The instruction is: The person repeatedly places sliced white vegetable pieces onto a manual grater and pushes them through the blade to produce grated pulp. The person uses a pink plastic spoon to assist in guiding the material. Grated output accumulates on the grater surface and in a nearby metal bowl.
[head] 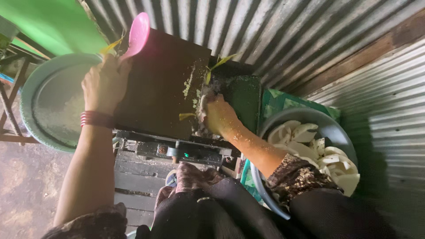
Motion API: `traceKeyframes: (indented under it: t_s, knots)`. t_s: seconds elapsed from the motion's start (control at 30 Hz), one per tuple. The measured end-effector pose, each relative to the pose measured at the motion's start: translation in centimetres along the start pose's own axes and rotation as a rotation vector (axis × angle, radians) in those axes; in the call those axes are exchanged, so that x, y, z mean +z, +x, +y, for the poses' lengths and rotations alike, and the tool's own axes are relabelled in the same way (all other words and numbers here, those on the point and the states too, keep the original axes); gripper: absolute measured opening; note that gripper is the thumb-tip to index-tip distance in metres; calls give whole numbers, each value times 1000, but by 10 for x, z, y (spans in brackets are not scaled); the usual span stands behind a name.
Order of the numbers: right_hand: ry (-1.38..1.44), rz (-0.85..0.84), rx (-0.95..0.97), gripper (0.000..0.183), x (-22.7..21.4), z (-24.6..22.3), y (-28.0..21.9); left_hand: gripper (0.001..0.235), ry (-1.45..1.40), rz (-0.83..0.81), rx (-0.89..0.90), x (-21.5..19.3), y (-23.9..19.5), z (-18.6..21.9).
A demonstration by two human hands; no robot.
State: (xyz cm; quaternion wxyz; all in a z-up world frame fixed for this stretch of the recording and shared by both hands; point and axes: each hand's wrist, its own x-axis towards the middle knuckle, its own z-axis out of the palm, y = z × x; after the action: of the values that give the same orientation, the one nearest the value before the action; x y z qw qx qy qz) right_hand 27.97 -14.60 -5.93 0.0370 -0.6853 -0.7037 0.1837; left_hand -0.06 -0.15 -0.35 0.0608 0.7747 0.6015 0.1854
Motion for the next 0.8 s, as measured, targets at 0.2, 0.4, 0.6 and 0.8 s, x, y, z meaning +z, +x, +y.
traceKeyframes:
  t_s: [0.2, 0.4, 0.6, 0.8]
  knots:
    - [34, -219, 145, 35, 1, 18, 14, 46, -16, 6, 4, -3, 2, -2]
    - [-48, -123, 5, 28, 23, 19, 11, 46, -14, -5, -7, 1, 3, -3]
    - [-7, -30, -77, 36, 12, 12, 9, 51, 31, 42, 29, 3, 5, -5]
    - [-64, -68, -92, 27, 7, 5, 10, 50, 2, 2, 2, 1, 7, -3]
